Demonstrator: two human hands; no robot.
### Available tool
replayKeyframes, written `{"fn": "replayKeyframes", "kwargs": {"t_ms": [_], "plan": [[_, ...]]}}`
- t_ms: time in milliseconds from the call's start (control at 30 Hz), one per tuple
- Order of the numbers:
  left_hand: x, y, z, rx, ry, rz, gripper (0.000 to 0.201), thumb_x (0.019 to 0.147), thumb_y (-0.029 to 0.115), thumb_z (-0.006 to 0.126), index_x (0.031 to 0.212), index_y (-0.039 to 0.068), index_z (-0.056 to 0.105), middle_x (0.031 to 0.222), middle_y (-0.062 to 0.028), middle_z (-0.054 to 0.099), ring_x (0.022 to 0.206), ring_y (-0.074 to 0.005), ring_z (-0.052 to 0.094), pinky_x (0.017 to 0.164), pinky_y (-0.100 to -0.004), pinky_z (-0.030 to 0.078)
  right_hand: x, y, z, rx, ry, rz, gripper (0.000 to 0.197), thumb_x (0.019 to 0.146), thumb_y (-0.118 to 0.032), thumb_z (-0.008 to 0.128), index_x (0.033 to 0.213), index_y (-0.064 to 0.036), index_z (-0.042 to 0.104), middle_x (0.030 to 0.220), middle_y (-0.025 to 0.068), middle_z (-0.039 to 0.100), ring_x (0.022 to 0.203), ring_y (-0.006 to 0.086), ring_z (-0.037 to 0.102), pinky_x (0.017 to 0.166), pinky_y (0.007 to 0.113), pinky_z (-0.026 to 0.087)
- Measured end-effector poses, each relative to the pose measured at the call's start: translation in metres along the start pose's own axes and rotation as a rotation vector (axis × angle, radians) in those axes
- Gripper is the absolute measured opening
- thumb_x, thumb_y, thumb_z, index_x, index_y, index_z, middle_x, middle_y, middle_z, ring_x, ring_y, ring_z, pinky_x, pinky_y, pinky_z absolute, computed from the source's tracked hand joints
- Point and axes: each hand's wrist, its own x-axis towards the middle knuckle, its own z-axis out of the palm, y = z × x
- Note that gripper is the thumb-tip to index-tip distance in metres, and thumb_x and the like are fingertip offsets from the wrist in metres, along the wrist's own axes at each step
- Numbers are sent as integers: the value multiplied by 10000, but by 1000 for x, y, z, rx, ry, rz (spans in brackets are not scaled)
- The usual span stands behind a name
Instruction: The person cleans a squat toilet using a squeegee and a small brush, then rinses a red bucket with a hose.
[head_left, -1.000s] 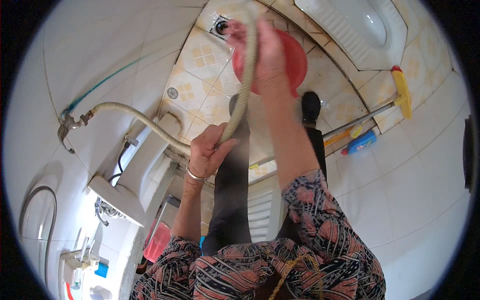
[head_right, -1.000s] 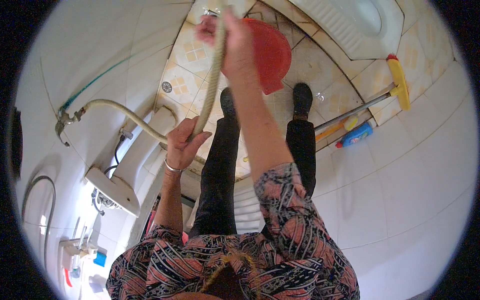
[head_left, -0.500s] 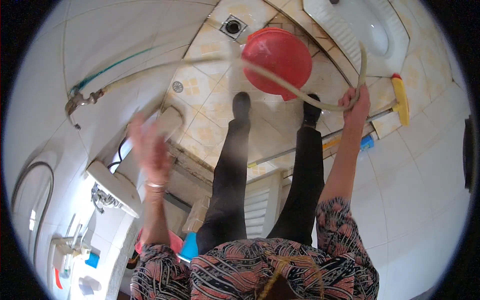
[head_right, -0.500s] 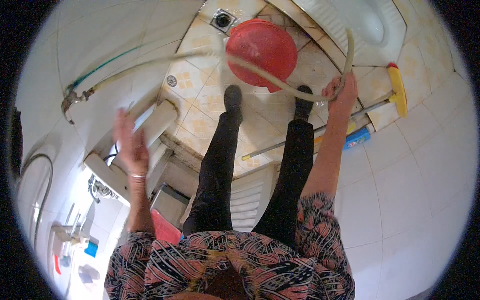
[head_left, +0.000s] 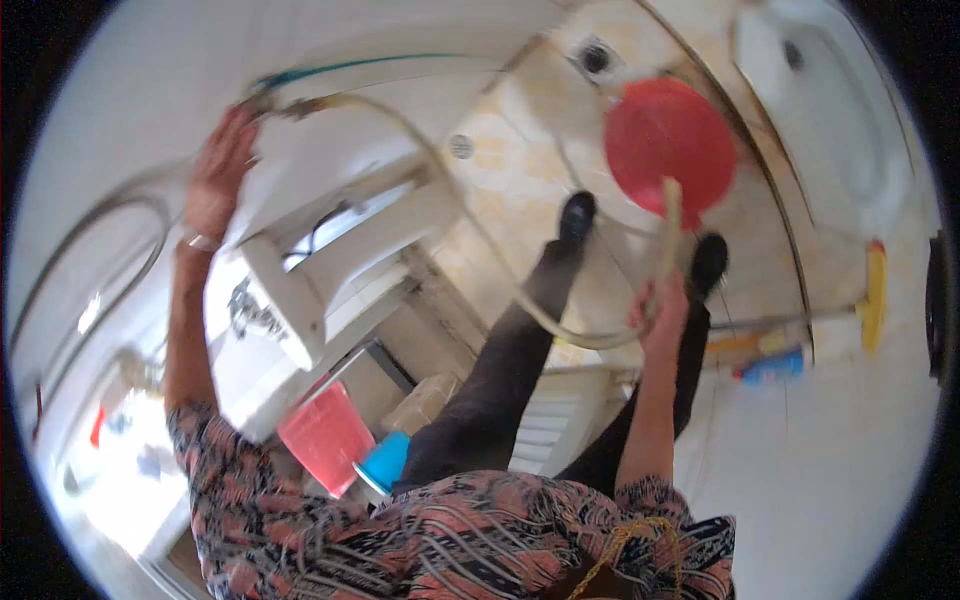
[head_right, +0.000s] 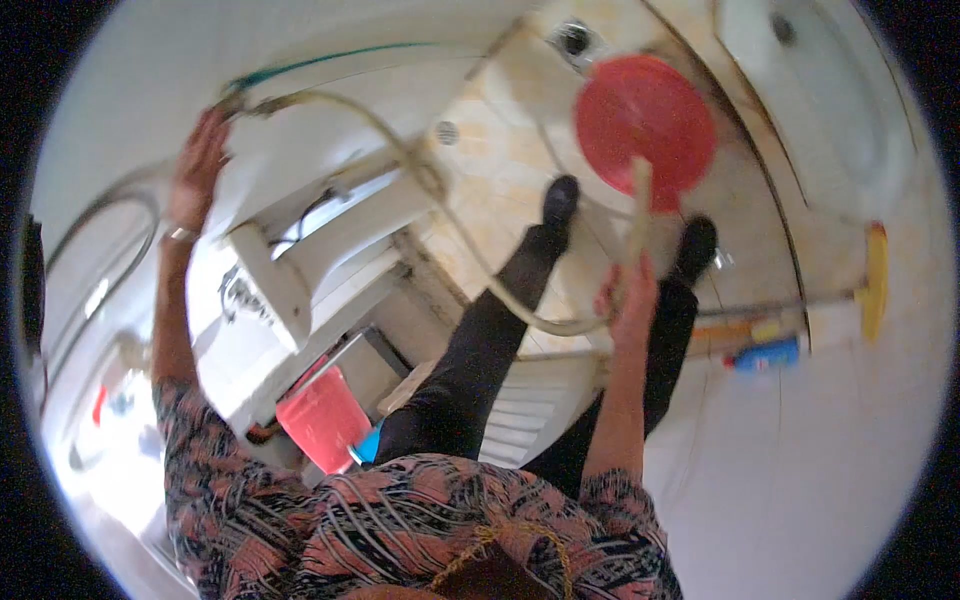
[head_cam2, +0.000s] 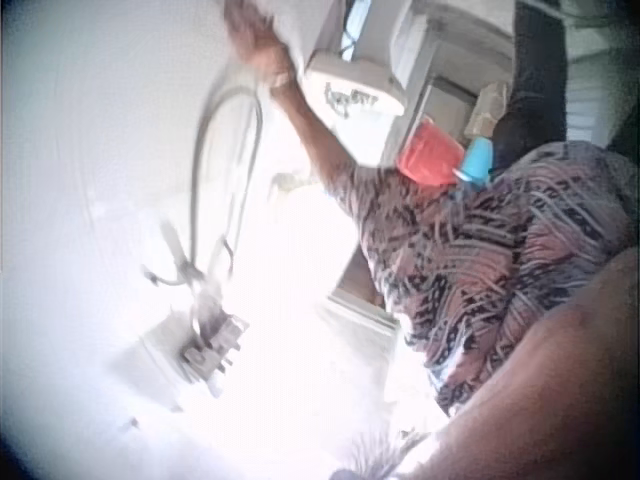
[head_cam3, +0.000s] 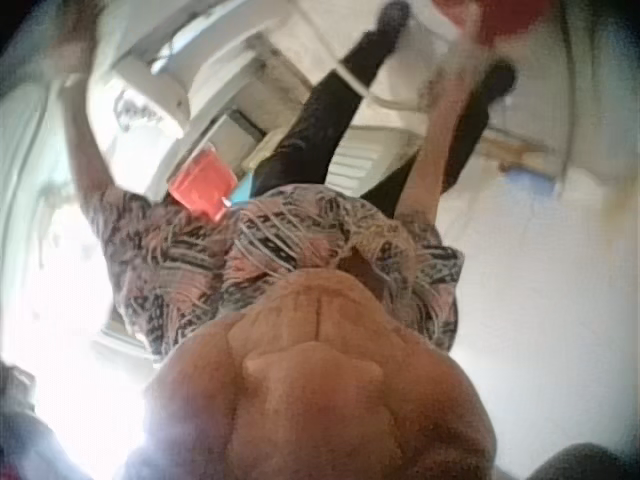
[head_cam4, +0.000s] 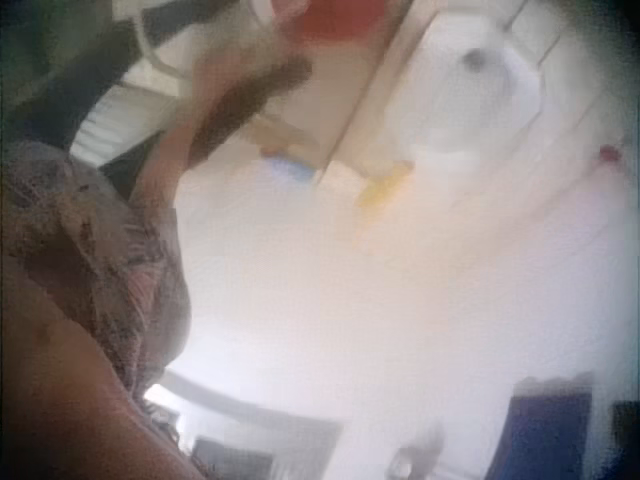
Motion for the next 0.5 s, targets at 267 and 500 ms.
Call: {"fn": "replayKeyframes", "kwargs": {"t_ms": [267,500], "plan": [[38,29,-25,-87,4,194,416,646,-32,552,1046,54,474,1134,-65,424,1087,-223,358,815,-284,414,5,-28,-13,-114,-24,-226,376,832,-253,365,1182,-142,287,544,10,342,356,97,332,300,216,275],[40,26,-23,-292,76,53,328,720,-17,502,1039,55,486,1091,-73,463,1053,-220,398,804,-294,407,3,-27,-15,-9,-35,-270,391,834,-229,360,1202,-135,266,544,11,338,372,87,332,314,207,287]]}}
